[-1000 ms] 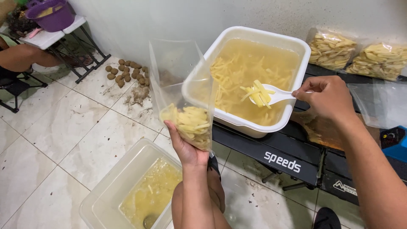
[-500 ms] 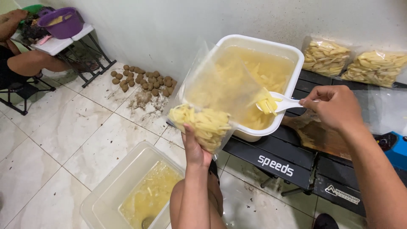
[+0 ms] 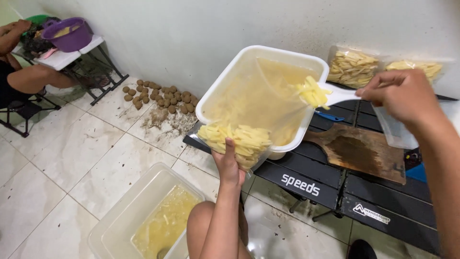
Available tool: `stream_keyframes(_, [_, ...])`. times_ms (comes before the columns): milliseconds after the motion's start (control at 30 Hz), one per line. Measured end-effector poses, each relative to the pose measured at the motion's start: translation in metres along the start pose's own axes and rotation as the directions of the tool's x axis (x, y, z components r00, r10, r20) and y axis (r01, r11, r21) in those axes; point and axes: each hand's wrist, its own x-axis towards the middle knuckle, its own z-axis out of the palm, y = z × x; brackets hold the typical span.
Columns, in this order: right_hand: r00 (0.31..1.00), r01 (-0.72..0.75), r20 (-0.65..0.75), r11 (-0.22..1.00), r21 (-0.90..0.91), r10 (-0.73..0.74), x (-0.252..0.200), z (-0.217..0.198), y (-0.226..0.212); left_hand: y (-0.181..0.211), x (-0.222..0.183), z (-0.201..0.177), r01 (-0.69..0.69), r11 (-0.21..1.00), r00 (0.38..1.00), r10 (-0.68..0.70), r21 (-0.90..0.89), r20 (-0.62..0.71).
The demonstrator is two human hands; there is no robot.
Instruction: Scooping sliced food products from a water-filled container into a plastic bag using a spoon.
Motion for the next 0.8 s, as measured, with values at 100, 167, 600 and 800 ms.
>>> stream_keyframes(100, [0.997, 0.072, -0.010, 0.994, 0.079, -0.072, 0.008, -0.015, -0.001, -0.002, 0.000, 0.000, 0.036, 0.999, 0.999, -0.036, -0.026, -0.009])
stream_keyframes(167, [0.968, 0.243, -0.058, 0.970, 0.002, -0.242, 0.026, -0.024, 0.015, -0.002, -0.001, 0.001, 0.065, 0.997, 0.997, -0.066, -0.032, -0.031])
stream_keyframes(600, [0.970, 0.244, 0.003, 0.970, -0.006, -0.244, -0.024, -0.024, -0.042, -0.003, -0.015, 0.005, 0.181, 0.982, 0.982, -0.183, -0.050, -0.039])
stream_keyframes(800, [0.987, 0.146, 0.096, 0.977, -0.156, -0.132, -0.038, 0.001, -0.070, -0.008, -0.017, 0.003, 0.169, 0.983, 0.985, -0.171, -0.066, -0.020])
